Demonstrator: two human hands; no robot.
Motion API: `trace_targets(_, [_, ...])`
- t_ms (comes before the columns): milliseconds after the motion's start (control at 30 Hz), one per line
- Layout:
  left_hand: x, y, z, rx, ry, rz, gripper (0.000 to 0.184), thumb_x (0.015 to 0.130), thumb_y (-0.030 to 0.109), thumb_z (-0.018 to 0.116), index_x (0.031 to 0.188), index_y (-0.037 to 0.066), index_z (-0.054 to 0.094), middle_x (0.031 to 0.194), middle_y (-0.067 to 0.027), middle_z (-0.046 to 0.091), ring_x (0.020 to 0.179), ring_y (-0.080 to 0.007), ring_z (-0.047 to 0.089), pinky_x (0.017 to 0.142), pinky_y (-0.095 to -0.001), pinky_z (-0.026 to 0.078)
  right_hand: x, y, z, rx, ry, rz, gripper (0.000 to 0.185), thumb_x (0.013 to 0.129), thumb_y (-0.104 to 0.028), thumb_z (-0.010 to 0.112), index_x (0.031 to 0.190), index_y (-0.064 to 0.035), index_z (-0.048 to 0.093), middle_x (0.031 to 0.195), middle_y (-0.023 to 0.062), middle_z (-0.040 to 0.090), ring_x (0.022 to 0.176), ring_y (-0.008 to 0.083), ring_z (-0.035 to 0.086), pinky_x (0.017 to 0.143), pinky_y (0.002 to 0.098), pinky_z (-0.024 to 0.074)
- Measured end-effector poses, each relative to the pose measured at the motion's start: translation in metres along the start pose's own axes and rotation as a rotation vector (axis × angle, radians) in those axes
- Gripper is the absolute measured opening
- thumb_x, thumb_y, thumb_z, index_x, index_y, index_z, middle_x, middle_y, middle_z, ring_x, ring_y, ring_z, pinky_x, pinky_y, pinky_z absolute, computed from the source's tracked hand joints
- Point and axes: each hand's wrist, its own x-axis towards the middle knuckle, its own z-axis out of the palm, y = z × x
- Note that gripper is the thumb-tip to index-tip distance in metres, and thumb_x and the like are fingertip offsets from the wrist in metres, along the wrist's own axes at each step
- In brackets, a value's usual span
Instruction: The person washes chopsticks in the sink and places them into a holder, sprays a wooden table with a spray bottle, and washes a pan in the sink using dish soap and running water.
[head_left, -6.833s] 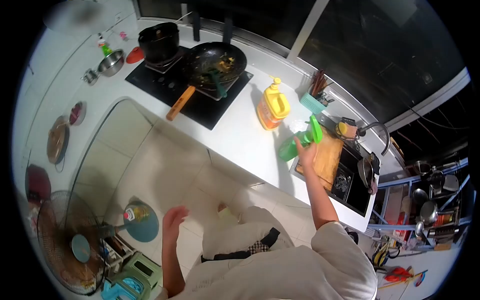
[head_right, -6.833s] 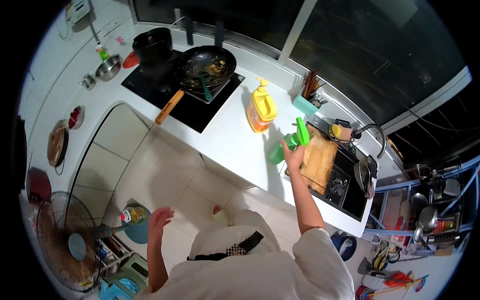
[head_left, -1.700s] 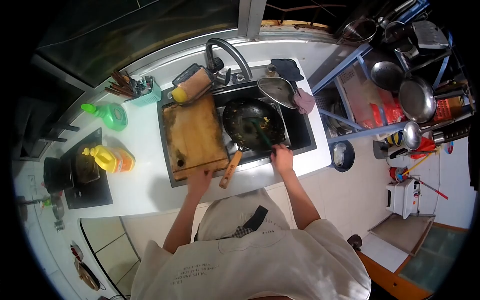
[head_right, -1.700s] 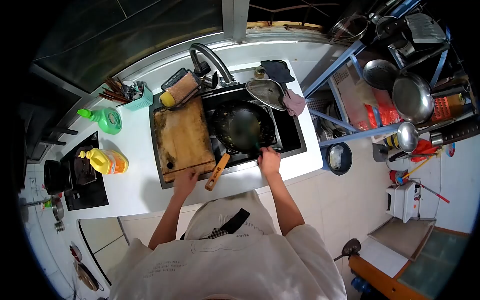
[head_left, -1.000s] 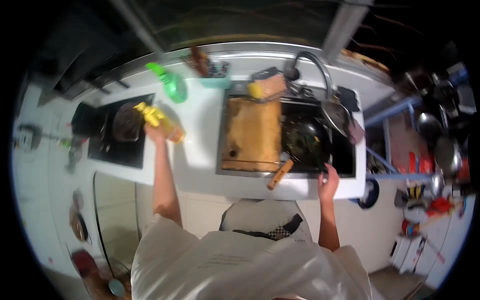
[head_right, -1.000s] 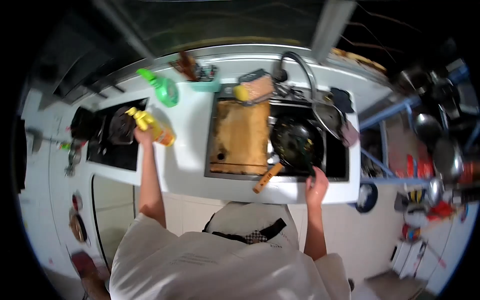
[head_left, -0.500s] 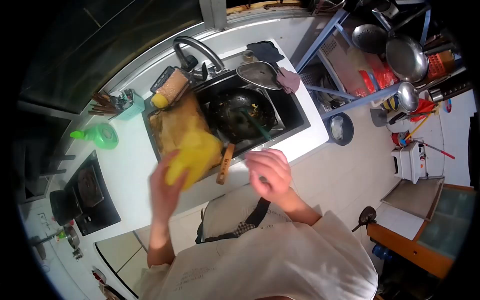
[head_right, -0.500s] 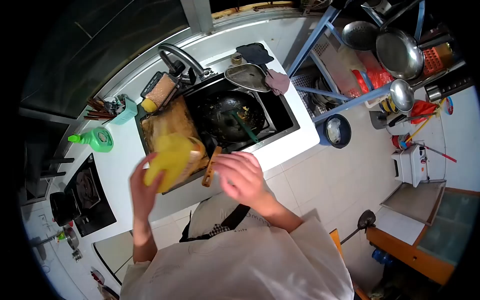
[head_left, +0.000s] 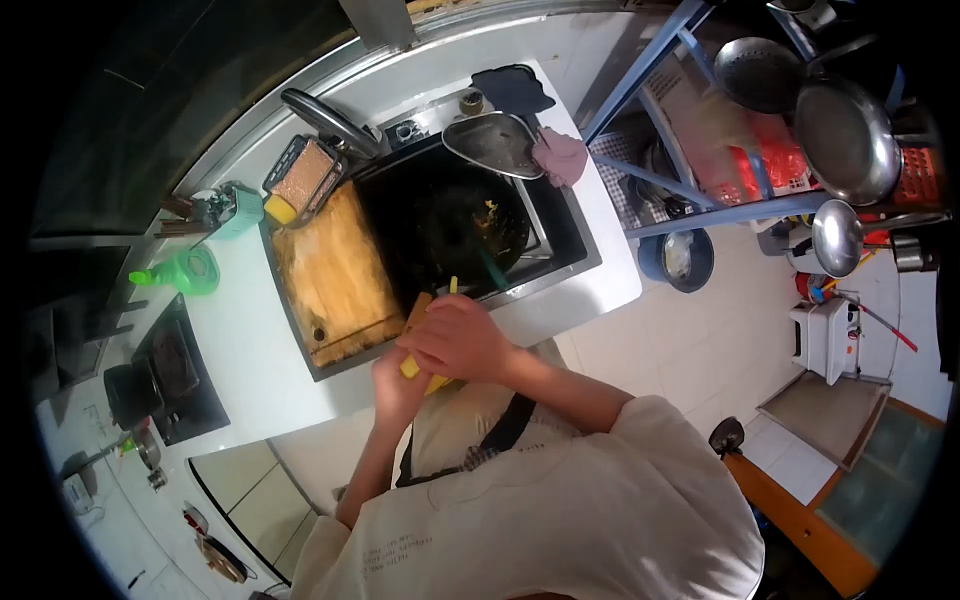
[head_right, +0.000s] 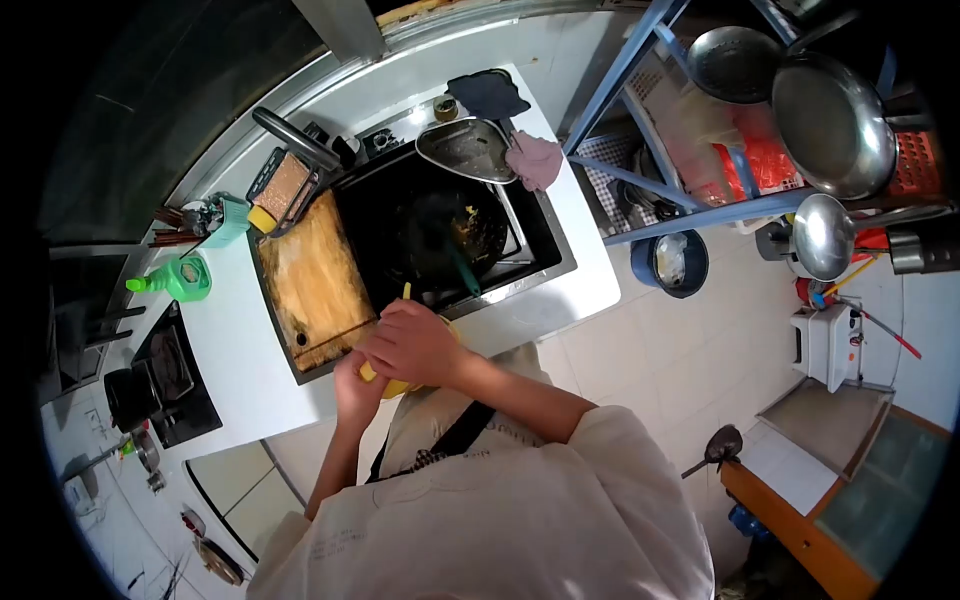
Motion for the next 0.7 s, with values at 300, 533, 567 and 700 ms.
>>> trace_targets(300, [-0.009, -0.018, 0.006, -0.231, 0.067, -0.105, 0.012, 0.076, 0.0, 0.065, 0.087, -0.002, 0.061, 0.078, -0.0097, 0.062, 0.073, -0.0132, 0.057, 0.069, -0.0269, 0.046, -0.004, 0.019, 0.022, 0.183, -0.035, 0.057, 0.009, 0.067, -0.013, 0.066, 0.075, -0.0154, 0.065, 0.068, -0.002, 0.061, 0.066, 0.0168, 0.059, 0.07, 0.0289, 0.0464])
trace_targets(533, [-0.014, -0.018, 0.001, -0.086, 0.096, -0.071, 0.019, 0.071, 0.003, 0.068, 0.088, -0.003, 0.062, 0.075, -0.0151, 0.062, 0.071, -0.0156, 0.058, 0.067, -0.0292, 0.045, 0.008, 0.0, 0.018, 0.141, 0.022, -0.02, 0.006, 0.066, -0.013, 0.065, 0.071, -0.0131, 0.062, 0.066, -0.0009, 0.06, 0.063, 0.0172, 0.057, 0.068, 0.03, 0.0458])
trace_targets(567, [-0.017, -0.017, 0.003, -0.106, 0.123, -0.072, 0.017, 0.072, 0.003, 0.067, 0.087, -0.003, 0.061, 0.076, -0.0115, 0.062, 0.072, -0.0132, 0.057, 0.068, -0.0279, 0.045, 0.007, -0.003, 0.019, 0.113, 0.061, -0.026, 0.005, 0.067, -0.014, 0.064, 0.068, -0.0125, 0.06, 0.065, -0.001, 0.059, 0.062, 0.017, 0.056, 0.071, 0.0303, 0.0462])
trace_targets(700, [-0.015, -0.014, 0.006, -0.09, 0.15, -0.06, 0.021, 0.069, 0.002, 0.068, 0.088, -0.003, 0.062, 0.076, -0.0175, 0.062, 0.072, -0.0207, 0.061, 0.067, -0.0302, 0.046, 0.002, -0.001, 0.02, 0.117, 0.109, -0.016, 0.005, 0.067, -0.014, 0.064, 0.069, -0.0122, 0.06, 0.064, -0.0012, 0.059, 0.063, 0.0167, 0.057, 0.072, 0.0299, 0.0469])
